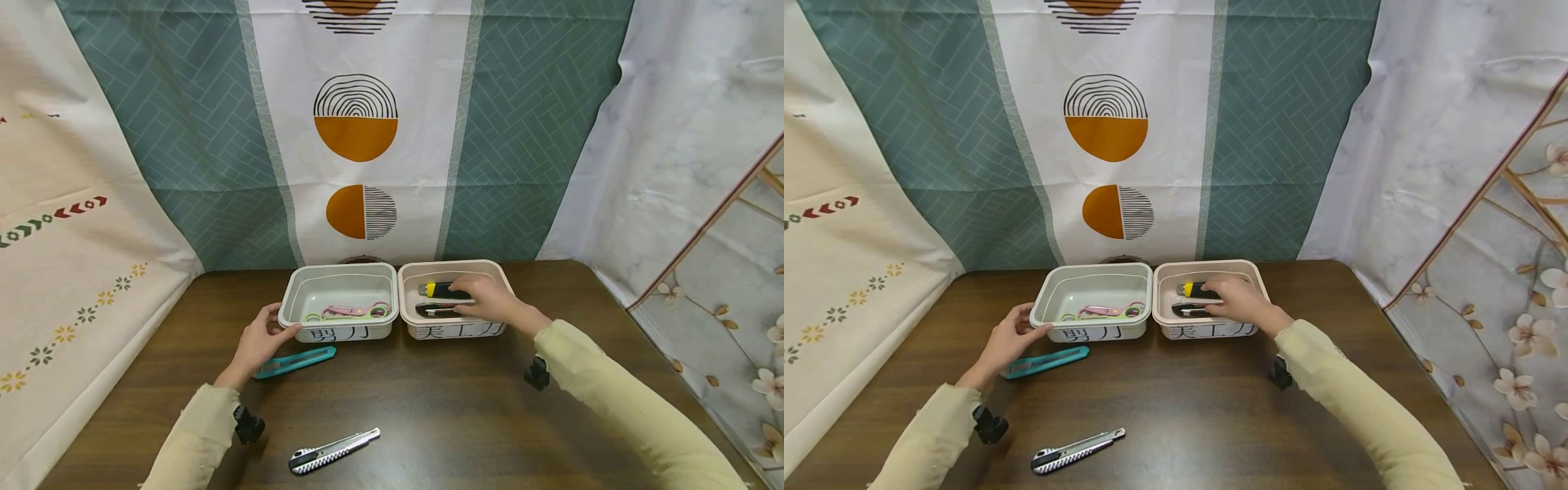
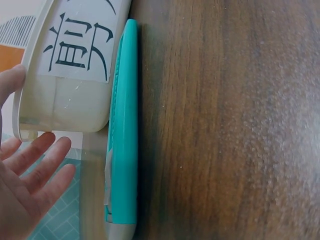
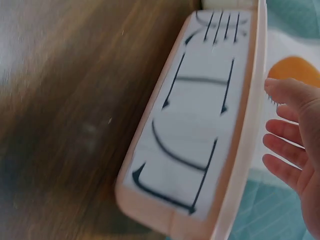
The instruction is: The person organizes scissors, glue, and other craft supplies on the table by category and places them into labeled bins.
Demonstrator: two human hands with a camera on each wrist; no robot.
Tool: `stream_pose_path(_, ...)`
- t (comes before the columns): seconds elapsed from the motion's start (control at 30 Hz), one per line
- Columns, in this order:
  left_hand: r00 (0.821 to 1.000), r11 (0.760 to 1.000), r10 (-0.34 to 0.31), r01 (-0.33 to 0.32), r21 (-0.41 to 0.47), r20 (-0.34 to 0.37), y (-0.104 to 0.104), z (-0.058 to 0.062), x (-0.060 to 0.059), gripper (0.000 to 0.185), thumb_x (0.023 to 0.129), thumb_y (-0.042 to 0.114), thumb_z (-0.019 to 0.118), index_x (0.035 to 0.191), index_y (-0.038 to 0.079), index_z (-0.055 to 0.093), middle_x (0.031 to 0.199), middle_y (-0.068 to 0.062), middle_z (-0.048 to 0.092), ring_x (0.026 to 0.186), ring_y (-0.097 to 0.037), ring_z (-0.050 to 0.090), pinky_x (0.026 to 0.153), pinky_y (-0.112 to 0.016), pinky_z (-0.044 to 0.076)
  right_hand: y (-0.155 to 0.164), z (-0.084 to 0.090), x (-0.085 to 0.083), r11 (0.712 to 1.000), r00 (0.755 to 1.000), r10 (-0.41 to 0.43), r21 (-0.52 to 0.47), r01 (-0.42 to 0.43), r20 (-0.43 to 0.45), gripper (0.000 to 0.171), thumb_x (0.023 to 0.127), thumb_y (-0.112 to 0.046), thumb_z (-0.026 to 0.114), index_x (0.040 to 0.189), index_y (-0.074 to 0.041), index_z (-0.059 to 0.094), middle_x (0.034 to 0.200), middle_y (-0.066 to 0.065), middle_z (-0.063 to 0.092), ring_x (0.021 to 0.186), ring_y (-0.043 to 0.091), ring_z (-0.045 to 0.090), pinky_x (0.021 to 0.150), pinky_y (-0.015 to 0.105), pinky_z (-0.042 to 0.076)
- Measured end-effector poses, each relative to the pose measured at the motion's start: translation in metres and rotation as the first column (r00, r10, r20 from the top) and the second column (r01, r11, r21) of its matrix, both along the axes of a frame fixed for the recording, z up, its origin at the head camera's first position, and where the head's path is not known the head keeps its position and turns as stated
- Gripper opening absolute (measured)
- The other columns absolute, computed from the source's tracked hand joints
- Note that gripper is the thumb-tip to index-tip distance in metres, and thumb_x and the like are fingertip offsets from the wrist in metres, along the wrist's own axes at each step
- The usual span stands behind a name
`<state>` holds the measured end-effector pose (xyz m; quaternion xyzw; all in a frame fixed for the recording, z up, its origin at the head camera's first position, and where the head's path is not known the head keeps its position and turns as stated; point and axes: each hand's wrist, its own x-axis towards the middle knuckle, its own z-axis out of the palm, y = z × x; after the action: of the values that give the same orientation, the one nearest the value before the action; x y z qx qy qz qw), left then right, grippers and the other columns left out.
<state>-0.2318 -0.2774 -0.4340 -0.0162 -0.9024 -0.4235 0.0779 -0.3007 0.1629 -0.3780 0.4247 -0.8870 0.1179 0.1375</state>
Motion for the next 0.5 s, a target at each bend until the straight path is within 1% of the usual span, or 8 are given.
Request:
stream_pose_path(0.1, 1.0, 1.0, 0.004, -0.004, 0.0, -0.001, 0.0, 0.001, 0.001, 0.071, 0.08, 0.042, 0.066, 0.133, 0.004, 0.036, 0.11, -0.016, 0.057, 0.088, -0.024, 0.059, 0.066, -0.028, 0.046, -0.008, 0.003, 0.009, 1.0, 0.999, -0.001, -0.001, 0.001, 0.033, 0.04, 0.078, -0.023, 0.072, 0.109, 0.001, 0.062, 0.108, 0.012, 0.062, 0.101, 0.026, 0.057, 0.084, 0.039, 0.046)
stream_pose_path(0.2, 1.0, 1.0, 0.004, -0.004, -0.003, -0.005, 0.001, 0.002, 0.001, 0.07, 0.081, 0.041, 0.066, 0.132, 0.003, 0.037, 0.11, -0.017, 0.058, 0.087, -0.024, 0.059, 0.066, -0.028, 0.046, -0.017, 0.005, 0.017, 1.0, 0.998, 0.008, 0.006, -0.009, 0.061, 0.042, 0.08, -0.026, 0.07, 0.113, -0.002, 0.061, 0.113, 0.011, 0.06, 0.106, 0.025, 0.054, 0.086, 0.038, 0.045)
stream_pose_path(0.3, 1.0, 1.0, 0.005, -0.005, -0.005, -0.005, 0.001, 0.002, 0.0, 0.07, 0.081, 0.041, 0.065, 0.132, 0.003, 0.037, 0.11, -0.017, 0.058, 0.088, -0.024, 0.059, 0.067, -0.027, 0.046, -0.027, 0.007, 0.025, 0.998, 0.996, 0.061, -0.007, -0.06, 0.063, 0.042, 0.08, -0.025, 0.069, 0.114, -0.002, 0.06, 0.114, 0.011, 0.059, 0.108, 0.025, 0.053, 0.088, 0.038, 0.043)
stream_pose_path(0.5, 1.0, 1.0, 0.008, -0.008, 0.001, 0.005, 0.002, 0.004, 0.002, 0.071, 0.081, 0.041, 0.066, 0.133, 0.004, 0.036, 0.112, -0.018, 0.057, 0.088, -0.025, 0.059, 0.067, -0.028, 0.046, -0.048, 0.006, 0.041, 0.983, 0.983, 0.174, -0.065, -0.17, 0.059, 0.041, 0.079, -0.024, 0.071, 0.112, -0.003, 0.061, 0.112, 0.007, 0.06, 0.105, 0.019, 0.054, 0.088, 0.034, 0.043)
